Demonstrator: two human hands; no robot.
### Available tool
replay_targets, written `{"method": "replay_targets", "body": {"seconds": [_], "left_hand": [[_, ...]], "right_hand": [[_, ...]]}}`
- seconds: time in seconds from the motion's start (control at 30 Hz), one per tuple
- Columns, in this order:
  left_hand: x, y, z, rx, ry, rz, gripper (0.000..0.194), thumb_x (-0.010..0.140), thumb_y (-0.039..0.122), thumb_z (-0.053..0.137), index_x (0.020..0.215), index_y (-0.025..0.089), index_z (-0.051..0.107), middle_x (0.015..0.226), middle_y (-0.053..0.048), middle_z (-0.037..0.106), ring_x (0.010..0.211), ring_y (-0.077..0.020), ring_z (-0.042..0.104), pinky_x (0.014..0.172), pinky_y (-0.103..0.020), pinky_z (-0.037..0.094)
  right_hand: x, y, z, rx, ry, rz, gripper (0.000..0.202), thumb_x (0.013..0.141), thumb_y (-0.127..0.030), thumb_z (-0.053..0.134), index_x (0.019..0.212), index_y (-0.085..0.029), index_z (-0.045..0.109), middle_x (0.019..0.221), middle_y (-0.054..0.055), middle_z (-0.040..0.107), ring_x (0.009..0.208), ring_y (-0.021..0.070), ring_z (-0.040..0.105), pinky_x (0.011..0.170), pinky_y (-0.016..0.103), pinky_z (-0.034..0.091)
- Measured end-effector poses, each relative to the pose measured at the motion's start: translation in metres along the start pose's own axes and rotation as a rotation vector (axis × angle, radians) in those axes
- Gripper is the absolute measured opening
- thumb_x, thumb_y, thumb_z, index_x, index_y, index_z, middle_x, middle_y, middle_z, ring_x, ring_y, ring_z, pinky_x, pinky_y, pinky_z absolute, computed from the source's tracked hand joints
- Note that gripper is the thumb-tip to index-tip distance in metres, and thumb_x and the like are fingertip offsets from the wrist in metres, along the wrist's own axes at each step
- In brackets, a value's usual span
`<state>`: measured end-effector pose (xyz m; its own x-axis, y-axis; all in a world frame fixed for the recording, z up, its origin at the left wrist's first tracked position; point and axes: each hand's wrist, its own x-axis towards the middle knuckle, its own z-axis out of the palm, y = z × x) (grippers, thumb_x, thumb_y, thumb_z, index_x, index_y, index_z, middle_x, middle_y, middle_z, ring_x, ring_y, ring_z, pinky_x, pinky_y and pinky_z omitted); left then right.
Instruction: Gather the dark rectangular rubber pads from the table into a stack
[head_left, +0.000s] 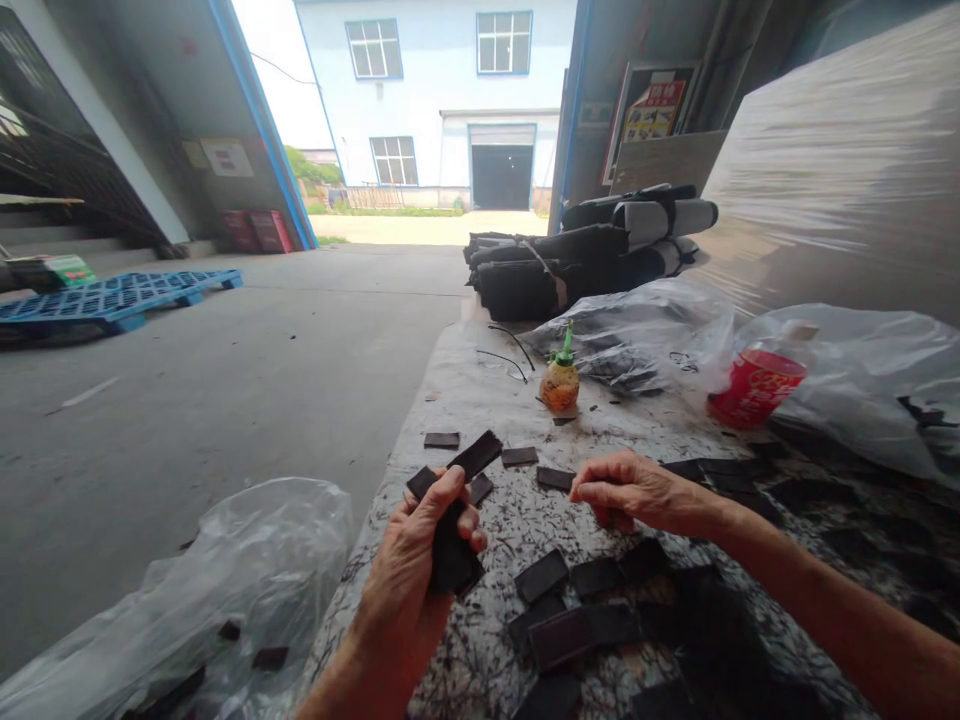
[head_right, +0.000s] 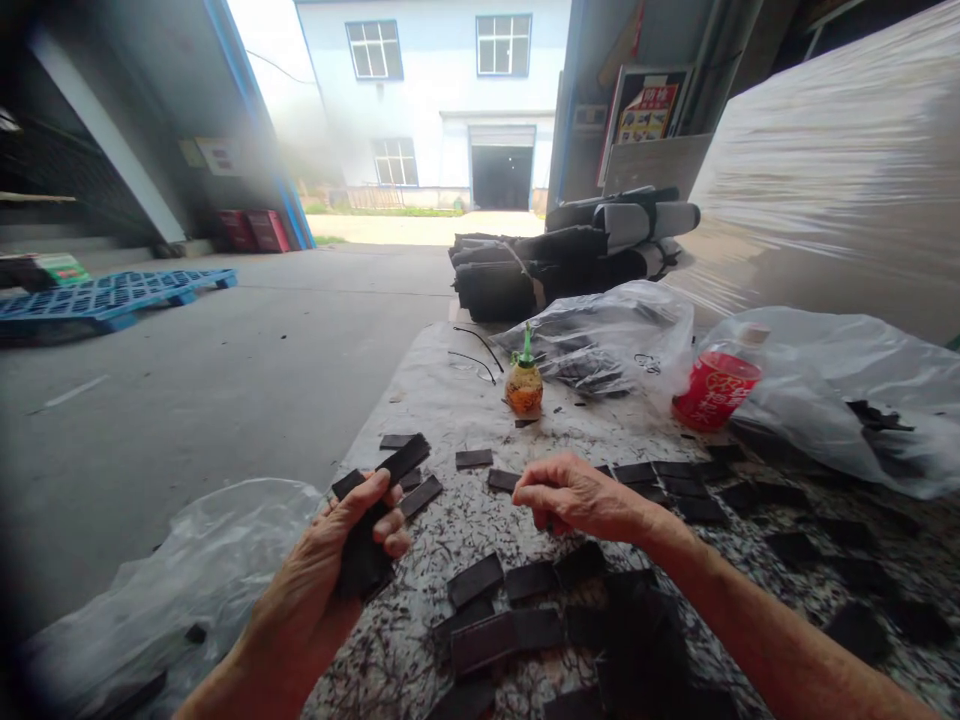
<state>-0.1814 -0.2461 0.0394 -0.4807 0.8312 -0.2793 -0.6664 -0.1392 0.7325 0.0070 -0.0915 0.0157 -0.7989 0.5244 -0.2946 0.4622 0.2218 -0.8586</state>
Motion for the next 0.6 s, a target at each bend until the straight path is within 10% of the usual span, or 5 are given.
{"method": "replay_targets", "body": {"seconds": [0.17,0.3,0.43,0.6], "left_hand": [[-0.006,0.019,-0.006,-0.156,0.027,0.033,0.013,0.091,0.012,0.043,0.08,0.011,0.049,0.075,0.001,0.046,0.048,-0.0003,0.04,0.042,-0.011,0.04],[-0.024,0.022,-0.012,-0.055,0.011,0.06,0.011,0.082,0.017,0.061,0.078,0.014,0.052,0.068,0.002,0.051,0.046,-0.0041,0.042,0.039,-0.015,0.041],[-0.05,0.013,-0.012,0.213,-0.055,0.047,0.026,0.073,0.034,0.072,0.08,0.019,0.052,0.049,0.006,0.051,0.04,-0.0067,0.042,0.039,-0.017,0.038],[-0.072,0.0,-0.017,0.381,-0.045,0.001,0.031,0.072,0.043,0.069,0.075,0.019,0.05,0.041,0.006,0.049,0.036,-0.0061,0.04,0.039,-0.016,0.033]], "right_hand": [[-0.008,-0.004,-0.001,-0.139,0.072,-0.086,0.031,0.084,-0.045,0.055,0.091,-0.019,0.068,0.086,0.004,0.064,0.079,0.018,0.058,0.071,0.029,0.044],[-0.019,-0.029,0.006,-0.287,0.276,-0.174,0.034,0.082,-0.048,0.059,0.105,-0.024,0.068,0.113,0.007,0.062,0.108,0.028,0.051,0.096,0.042,0.035],[-0.036,-0.08,0.037,-0.013,0.102,-0.212,0.041,0.086,-0.051,0.053,0.118,-0.026,0.061,0.106,0.004,0.067,0.099,0.0218,0.06,0.085,0.034,0.046],[-0.043,-0.104,0.076,0.287,-0.063,-0.161,0.03,0.084,-0.043,0.059,0.08,-0.014,0.067,0.071,0.002,0.07,0.062,0.0119,0.064,0.059,0.021,0.049]]}}
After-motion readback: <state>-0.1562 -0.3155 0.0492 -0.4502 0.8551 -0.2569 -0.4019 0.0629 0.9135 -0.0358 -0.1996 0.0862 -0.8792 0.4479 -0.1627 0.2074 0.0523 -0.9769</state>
